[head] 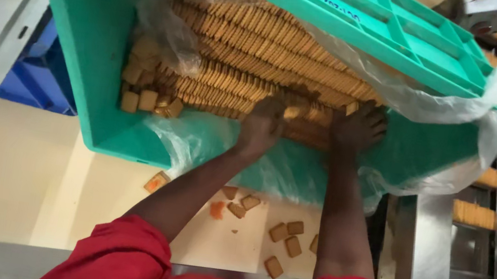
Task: The person stacks rectangular biscuits from a green bin onto a moving conveyor belt. They pick up biscuits, align them into neat stacks, and place them into designated slots on the belt. The process is repetitive, involving continuous picking and stacking.
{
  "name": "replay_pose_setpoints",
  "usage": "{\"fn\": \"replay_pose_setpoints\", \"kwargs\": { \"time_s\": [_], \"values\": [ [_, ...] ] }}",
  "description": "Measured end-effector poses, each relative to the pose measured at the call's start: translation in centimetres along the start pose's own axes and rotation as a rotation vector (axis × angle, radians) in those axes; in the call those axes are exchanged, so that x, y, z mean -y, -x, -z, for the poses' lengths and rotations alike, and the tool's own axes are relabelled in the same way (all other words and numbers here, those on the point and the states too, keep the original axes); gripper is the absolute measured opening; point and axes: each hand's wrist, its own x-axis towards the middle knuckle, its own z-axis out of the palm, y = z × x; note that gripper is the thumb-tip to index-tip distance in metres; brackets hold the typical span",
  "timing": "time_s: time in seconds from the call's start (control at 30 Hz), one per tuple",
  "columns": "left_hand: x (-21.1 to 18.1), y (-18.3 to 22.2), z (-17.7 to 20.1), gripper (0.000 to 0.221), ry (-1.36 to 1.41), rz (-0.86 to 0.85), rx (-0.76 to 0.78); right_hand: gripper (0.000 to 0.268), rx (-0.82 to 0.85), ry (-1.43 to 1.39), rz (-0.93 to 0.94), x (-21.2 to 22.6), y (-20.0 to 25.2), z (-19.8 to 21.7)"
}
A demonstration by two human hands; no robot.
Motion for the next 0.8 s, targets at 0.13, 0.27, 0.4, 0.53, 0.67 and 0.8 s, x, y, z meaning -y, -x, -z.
{"fn": "replay_pose_setpoints", "kwargs": {
  "time_s": [0.13,0.27,0.4,0.53,0.67,0.8],
  "values": [
    [-2.0,3.3,2.5,0.023,0.053,-0.012,0.075,0.090,-0.042,-0.024,0.027,-1.3,-0.2,-3.4],
    [-4.3,9.2,5.9,0.033,0.151,0.056,0.281,0.093,-0.078,-0.125,0.095,-3.3,-0.2,-6.5],
    [-4.9,15.9,7.6,0.044,-0.047,0.011,0.401,0.084,-0.130,-0.170,0.339,-6.1,3.7,-2.3],
    [-4.6,22.5,8.9,0.049,-0.232,0.086,0.647,0.073,0.234,-0.414,0.335,-8.6,12.1,9.2],
    [-5.6,27.3,6.4,0.037,-0.154,0.435,0.781,0.065,0.605,-0.399,0.179,-11.8,20.6,15.2],
    [-7.1,28.7,2.3,0.046,-0.326,0.076,0.793,0.060,0.673,-0.313,0.012,-16.3,27.5,13.6]
  ]
}}
